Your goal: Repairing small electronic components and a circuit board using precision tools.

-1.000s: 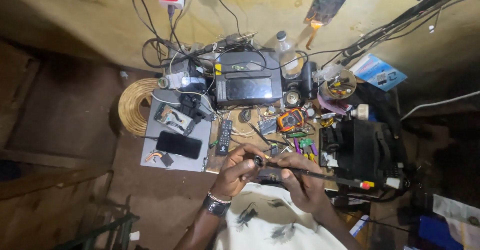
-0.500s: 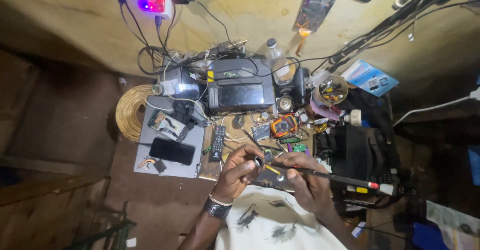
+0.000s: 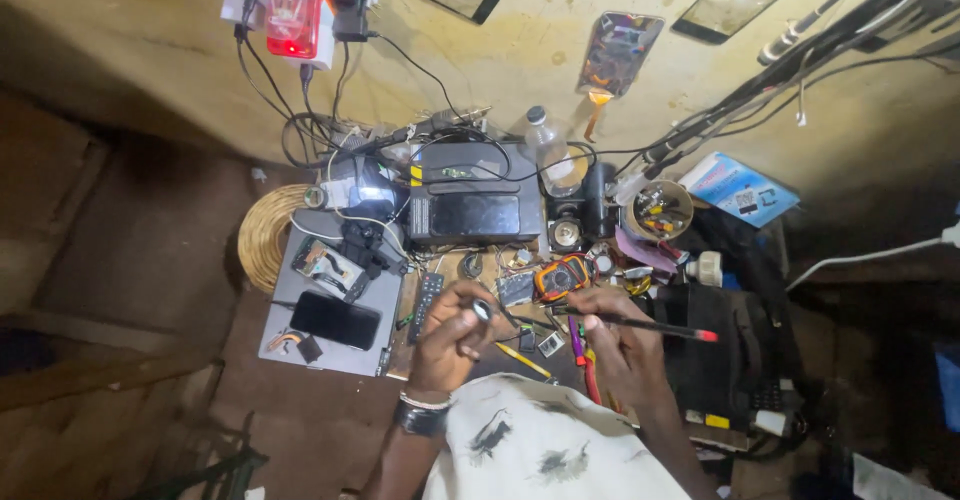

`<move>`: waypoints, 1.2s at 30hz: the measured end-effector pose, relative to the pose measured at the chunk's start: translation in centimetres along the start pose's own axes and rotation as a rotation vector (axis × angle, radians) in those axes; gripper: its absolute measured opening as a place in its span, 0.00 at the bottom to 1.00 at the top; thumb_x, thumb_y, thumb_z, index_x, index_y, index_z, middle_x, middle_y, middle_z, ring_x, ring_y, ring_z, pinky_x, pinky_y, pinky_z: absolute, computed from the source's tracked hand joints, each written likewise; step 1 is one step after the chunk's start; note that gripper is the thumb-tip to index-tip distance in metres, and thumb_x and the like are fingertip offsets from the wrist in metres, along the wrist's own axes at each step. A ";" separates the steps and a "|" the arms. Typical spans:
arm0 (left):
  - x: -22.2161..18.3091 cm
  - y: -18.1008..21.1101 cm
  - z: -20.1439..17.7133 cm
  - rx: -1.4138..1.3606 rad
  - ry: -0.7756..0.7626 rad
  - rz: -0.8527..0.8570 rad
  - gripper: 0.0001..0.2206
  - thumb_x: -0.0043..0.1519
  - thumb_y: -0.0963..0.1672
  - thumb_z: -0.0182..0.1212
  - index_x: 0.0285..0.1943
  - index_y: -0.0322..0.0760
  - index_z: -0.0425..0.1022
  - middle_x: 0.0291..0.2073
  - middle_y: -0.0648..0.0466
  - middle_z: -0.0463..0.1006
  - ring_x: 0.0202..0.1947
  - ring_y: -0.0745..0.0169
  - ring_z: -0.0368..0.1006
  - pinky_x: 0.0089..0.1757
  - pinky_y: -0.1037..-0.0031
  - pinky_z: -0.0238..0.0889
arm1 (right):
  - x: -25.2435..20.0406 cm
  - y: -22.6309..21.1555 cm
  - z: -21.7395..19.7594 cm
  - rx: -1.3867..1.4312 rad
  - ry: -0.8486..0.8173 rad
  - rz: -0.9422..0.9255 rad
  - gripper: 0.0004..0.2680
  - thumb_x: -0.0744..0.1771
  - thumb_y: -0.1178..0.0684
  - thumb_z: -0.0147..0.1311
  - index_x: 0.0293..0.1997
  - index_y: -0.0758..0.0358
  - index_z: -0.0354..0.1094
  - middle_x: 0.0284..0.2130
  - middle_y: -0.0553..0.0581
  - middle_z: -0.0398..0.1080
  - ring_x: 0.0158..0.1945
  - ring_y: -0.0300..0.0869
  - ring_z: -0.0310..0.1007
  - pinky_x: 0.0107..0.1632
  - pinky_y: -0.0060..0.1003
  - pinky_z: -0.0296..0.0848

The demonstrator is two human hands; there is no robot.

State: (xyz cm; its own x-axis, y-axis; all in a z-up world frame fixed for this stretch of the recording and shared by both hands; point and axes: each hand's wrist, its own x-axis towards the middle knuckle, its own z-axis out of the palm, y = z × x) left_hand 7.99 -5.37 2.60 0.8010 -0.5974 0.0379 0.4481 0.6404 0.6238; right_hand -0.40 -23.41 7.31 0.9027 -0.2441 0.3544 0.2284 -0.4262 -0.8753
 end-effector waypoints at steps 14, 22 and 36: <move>1.8 -2.4 -3.1 -0.059 0.121 0.126 0.13 0.51 0.40 0.49 0.42 0.23 0.61 0.16 0.44 0.66 0.07 0.77 0.50 0.15 0.87 0.50 | -5.0 21.7 4.6 -0.502 -0.759 0.618 0.10 0.62 0.51 0.44 0.39 0.66 0.63 0.32 0.70 0.69 0.41 0.64 0.66 0.44 0.58 0.63; 0.3 -2.2 -4.4 -0.028 0.175 0.131 0.12 0.52 0.40 0.47 0.42 0.23 0.60 0.23 0.41 0.69 0.08 0.79 0.51 0.16 0.87 0.51 | -10.9 24.1 4.0 -0.621 -0.992 0.901 0.11 0.61 0.45 0.44 0.43 0.55 0.65 0.38 0.59 0.70 0.46 0.52 0.68 0.48 0.48 0.67; -0.7 -1.9 -2.6 -0.042 0.129 0.108 0.12 0.52 0.40 0.47 0.42 0.24 0.60 0.23 0.40 0.70 0.08 0.78 0.52 0.15 0.87 0.51 | -7.7 23.9 3.9 -0.542 -0.703 0.789 0.10 0.61 0.48 0.44 0.44 0.51 0.63 0.41 0.56 0.68 0.50 0.52 0.64 0.52 0.47 0.64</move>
State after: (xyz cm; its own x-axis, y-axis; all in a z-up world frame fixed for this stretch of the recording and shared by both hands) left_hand 7.58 -4.89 -0.67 0.8885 -0.4588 0.0002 0.3709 0.7185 0.5885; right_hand -0.49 -28.27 -17.67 0.7656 -0.1450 -0.6268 -0.5123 -0.7267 -0.4577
